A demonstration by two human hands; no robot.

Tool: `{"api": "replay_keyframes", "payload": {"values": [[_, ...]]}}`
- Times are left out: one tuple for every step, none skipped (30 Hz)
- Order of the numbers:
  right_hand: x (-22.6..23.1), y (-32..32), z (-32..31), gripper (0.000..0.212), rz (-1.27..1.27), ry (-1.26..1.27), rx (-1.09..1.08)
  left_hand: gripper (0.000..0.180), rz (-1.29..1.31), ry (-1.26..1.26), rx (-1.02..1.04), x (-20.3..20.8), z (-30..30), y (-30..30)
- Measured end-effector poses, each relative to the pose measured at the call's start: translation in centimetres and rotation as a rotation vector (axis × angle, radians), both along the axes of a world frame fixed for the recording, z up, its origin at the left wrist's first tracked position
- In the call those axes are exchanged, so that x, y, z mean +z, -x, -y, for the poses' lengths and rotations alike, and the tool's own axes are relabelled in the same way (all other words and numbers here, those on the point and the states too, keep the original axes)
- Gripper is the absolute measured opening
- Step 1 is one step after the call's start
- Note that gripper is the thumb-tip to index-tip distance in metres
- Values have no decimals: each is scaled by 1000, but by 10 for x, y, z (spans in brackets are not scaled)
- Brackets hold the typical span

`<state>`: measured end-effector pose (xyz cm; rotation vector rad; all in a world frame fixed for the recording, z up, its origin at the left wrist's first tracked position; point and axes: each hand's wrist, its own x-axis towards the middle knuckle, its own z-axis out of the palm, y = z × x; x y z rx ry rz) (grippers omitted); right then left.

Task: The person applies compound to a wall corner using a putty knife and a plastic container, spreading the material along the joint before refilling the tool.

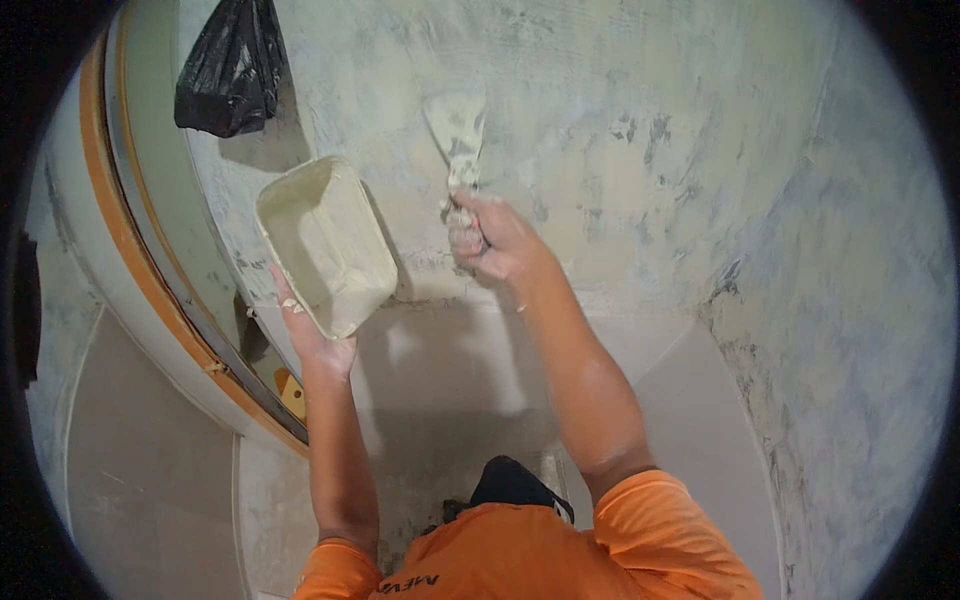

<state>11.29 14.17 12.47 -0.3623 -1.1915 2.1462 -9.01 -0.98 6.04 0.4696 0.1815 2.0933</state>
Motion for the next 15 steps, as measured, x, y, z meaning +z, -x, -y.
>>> {"api": "replay_keyframes", "payload": {"values": [[-20,-3,3,17,7,5,-5,61,-2,7,1,-2,-2,2],[-42,-6,10,16,104,-22,-175,61,-3,10,7,-3,-4,4],[-55,-4,19,15,201,-58,-333,61,4,3,17,-1,-3,5],[-59,-4,37,15,209,-68,-323,61,33,33,16,-1,-2,7],[-56,-6,60,15,270,-71,-425,61,60,62,16,1,0,8],[-49,-6,74,15,326,-74,-527,61,64,53,28,3,2,8],[-44,-10,78,15,323,-74,-526,61,51,48,23,4,2,6],[-40,-13,80,15,304,-129,-490,61,39,42,18,4,1,5],[-36,-14,84,16,285,-184,-453,61,37,41,20,3,-1,5],[-26,-10,89,16,276,-172,-457,61,47,23,-6,1,-3,5],[-11,4,92,17,273,-190,-523,62,52,8,-19,0,-1,9],[4,18,92,18,271,-208,-590,62,38,18,-9,-1,1,12],[18,23,91,18,264,-195,-599,62,33,4,-19,-1,0,8],[30,29,87,19,244,-245,-538,62,26,-9,-24,-2,-1,7],[36,34,82,20,222,-295,-478,62,12,1,-27,0,0,6]]}}
